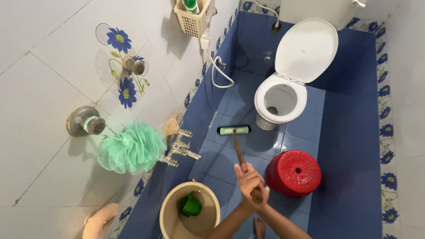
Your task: The person mops the bathroom floor using a mop and a bucket of water. They move around the toilet and a red stool, repeatedly dipping the mop into the bucket and wringing it out before continuing to mop the tiled surface.
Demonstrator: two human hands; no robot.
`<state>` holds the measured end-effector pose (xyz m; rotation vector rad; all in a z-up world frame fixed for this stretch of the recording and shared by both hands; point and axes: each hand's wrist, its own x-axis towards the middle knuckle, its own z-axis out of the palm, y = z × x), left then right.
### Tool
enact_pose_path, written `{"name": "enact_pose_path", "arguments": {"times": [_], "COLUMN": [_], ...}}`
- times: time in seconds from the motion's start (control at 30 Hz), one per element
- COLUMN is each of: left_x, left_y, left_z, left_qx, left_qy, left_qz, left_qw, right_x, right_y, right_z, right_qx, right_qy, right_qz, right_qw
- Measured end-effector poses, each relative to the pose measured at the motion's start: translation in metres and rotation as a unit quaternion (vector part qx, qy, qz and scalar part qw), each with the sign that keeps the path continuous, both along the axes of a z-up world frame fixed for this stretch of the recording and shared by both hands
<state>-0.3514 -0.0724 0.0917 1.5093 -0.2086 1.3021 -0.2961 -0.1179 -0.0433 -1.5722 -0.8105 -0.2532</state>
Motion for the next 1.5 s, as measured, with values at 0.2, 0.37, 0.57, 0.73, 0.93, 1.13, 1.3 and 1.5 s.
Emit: {"name": "enact_pose_path", "arguments": {"times": [0.2, 0.37, 0.57, 0.73, 0.93, 1.13, 1.3, 1.5], "left_x": [0.030, 0.027, -0.001, 0.028, 0.052, 0.036, 0.032, 0.077], "left_y": [0.030, 0.043, 0.012, 0.010, 0.022, -0.010, -0.033, -0.032], "left_z": [-0.050, -0.026, 0.017, -0.031, -0.033, 0.025, 0.008, -0.032], "left_qx": [0.039, 0.076, 0.033, 0.035, 0.034, -0.003, -0.027, 0.002], "left_qy": [0.099, 0.152, 0.001, 0.018, 0.129, -0.005, -0.011, 0.054], "left_qz": [-0.067, -0.141, -0.052, 0.002, -0.096, -0.058, -0.013, 0.002], "left_qw": [0.992, 0.975, 0.998, 0.999, 0.986, 0.998, 1.000, 0.999], "right_x": [0.047, 0.040, -0.005, 0.022, 0.069, 0.034, 0.024, 0.080], "right_y": [0.034, 0.027, -0.008, 0.010, 0.019, -0.023, -0.034, -0.022], "right_z": [0.015, 0.020, 0.008, 0.006, 0.018, 0.010, 0.006, 0.026], "right_qx": [-0.006, -0.011, -0.005, 0.005, -0.013, -0.029, -0.027, -0.015], "right_qy": [0.059, 0.072, 0.036, 0.032, 0.076, 0.058, 0.057, 0.084], "right_qz": [0.014, 0.002, -0.012, 0.002, -0.002, -0.014, -0.008, 0.008], "right_qw": [0.998, 0.997, 0.999, 0.999, 0.997, 0.998, 0.998, 0.996]}}
